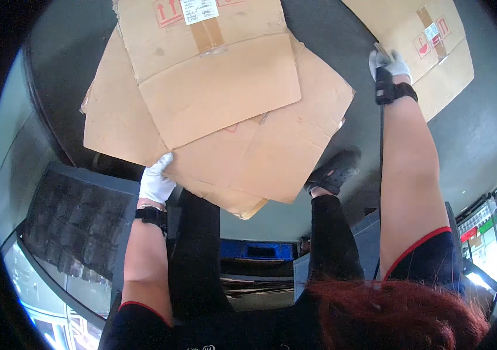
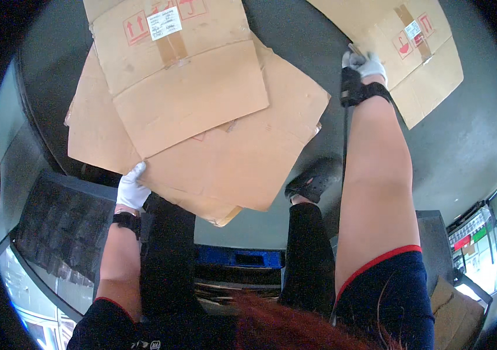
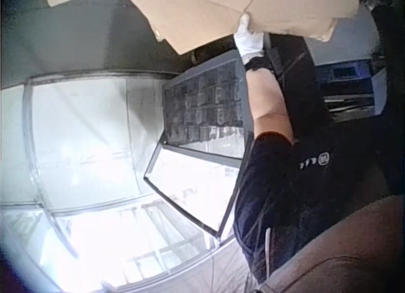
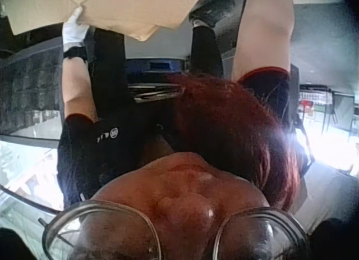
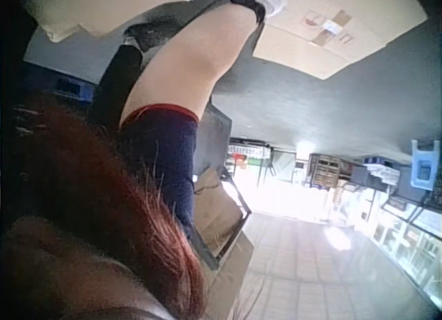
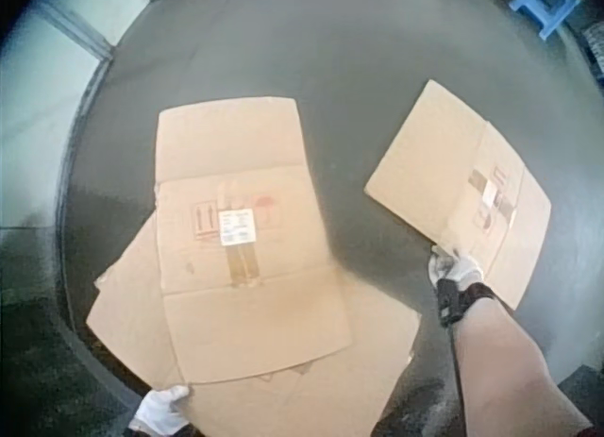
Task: The person assembles small cylindrical metal parts by inserting them into a jig and securing them with a tool. They then place the finished units into a cardboard box lined with protective paper. The person also gathers and stacks flat cardboard pieces from the floor.
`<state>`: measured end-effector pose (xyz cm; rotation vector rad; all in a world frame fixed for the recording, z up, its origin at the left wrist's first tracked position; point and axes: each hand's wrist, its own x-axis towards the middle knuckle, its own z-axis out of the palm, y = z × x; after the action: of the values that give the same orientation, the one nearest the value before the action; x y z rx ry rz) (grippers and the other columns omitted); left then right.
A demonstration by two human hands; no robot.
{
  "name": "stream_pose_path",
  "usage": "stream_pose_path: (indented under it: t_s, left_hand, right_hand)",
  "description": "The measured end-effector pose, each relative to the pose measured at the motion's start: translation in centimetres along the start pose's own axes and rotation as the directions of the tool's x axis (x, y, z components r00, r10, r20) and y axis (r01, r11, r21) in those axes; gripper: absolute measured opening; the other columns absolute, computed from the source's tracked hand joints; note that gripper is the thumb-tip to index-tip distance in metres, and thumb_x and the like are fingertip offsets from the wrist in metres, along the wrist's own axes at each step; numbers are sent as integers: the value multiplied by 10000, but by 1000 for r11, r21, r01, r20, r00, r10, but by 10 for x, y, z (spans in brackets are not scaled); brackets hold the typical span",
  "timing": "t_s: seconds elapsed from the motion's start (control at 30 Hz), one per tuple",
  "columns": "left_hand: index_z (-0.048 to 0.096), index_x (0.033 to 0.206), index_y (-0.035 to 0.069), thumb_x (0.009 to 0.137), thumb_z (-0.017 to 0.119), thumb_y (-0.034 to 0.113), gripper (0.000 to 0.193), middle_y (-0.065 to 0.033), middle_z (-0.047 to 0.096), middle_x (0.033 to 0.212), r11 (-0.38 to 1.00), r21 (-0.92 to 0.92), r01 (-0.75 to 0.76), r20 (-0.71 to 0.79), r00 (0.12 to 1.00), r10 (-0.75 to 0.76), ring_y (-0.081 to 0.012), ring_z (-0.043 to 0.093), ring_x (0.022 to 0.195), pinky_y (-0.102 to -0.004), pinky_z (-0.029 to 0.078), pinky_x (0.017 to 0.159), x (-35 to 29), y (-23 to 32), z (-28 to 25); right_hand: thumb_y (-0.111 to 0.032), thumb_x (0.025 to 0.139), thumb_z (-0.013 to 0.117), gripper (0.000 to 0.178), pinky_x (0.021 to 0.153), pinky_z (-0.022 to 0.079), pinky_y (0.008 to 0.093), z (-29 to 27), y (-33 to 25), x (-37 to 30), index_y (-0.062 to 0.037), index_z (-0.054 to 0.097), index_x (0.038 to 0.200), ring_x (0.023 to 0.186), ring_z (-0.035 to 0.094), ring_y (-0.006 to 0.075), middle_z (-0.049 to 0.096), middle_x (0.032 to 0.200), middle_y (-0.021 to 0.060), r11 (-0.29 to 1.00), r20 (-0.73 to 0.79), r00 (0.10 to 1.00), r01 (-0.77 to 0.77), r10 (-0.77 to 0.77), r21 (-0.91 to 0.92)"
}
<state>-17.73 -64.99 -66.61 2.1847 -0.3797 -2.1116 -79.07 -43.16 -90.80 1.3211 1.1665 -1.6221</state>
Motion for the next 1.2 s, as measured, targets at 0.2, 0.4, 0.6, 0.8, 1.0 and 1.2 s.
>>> stream_pose_path:
  t_s: [0.2, 0.4, 0.6, 0.8, 1.0, 1.2]
  left_hand:
    - [588, 1281, 18, 920, 669, 99, 379, -77, 643, 1244, 998, -34, -51, 4, 999, 51, -229, 618, 1139, -390, 479, 1016, -6, -3, 2]
    - [598, 1276, 32, 904, 675, 82, 383, -71, 653, 1231, 999, -49, -18, 16, 1000, 19, -232, 618, 1145, -407, 474, 1023, -6, 1, 3]
    - [542, 1337, 18, 938, 632, 96, 416, -111, 620, 1302, 998, 22, -66, 79, 995, 64, -271, 583, 1221, -440, 443, 1076, 0, -1, -9]
    - [540, 1335, 18, 917, 646, 82, 436, -106, 620, 1296, 999, 21, -32, 13, 999, 32, -274, 581, 1221, -440, 443, 1077, -2, 1, -4]
    - [613, 1242, 37, 905, 669, 52, 342, -77, 663, 1194, 997, -48, -65, 45, 997, 67, -225, 633, 1107, -390, 502, 983, 2, 1, 4]
    - [569, 1306, 27, 913, 660, 55, 404, -81, 635, 1255, 997, -4, -72, 6, 997, 72, -235, 602, 1173, -401, 478, 1023, 0, -7, -14]
  right_hand:
    - [-684, 752, 690, 1026, 1037, 408, 595, 79, 44, -67, -114, 307, 1514, 1341, 423, 449, 373, 1489, 261, -782, 669, 473, -73, -573, -619]
    - [-654, 665, 797, 1274, 1109, 357, 586, 102, 24, -73, -185, 59, 1592, 1475, 241, 428, 129, 1600, 300, -837, 499, 704, -258, -506, -483]
    - [-473, 694, 853, 1229, 1109, 420, 436, 78, -2, -48, -152, 64, 1579, 1354, 441, 457, 152, 1568, 346, -899, 631, 701, -32, -332, -437]
    - [-467, 775, 770, 1011, 1046, 462, 429, 70, 16, -55, -78, 227, 1534, 1264, 537, 427, 445, 1424, 323, -887, 659, 650, -50, -378, -460]
    - [-343, 817, 737, 551, 961, 502, 422, -102, -105, -1, -67, 613, 1277, 1181, 618, 348, 670, 1218, 201, -797, 258, 827, -321, -500, -512]
    - [-179, 1010, 447, 368, 956, 521, 550, -131, -56, -27, -17, 481, 1339, 1182, 578, 372, 583, 1285, 213, 844, -50, 936, 291, -349, -451]
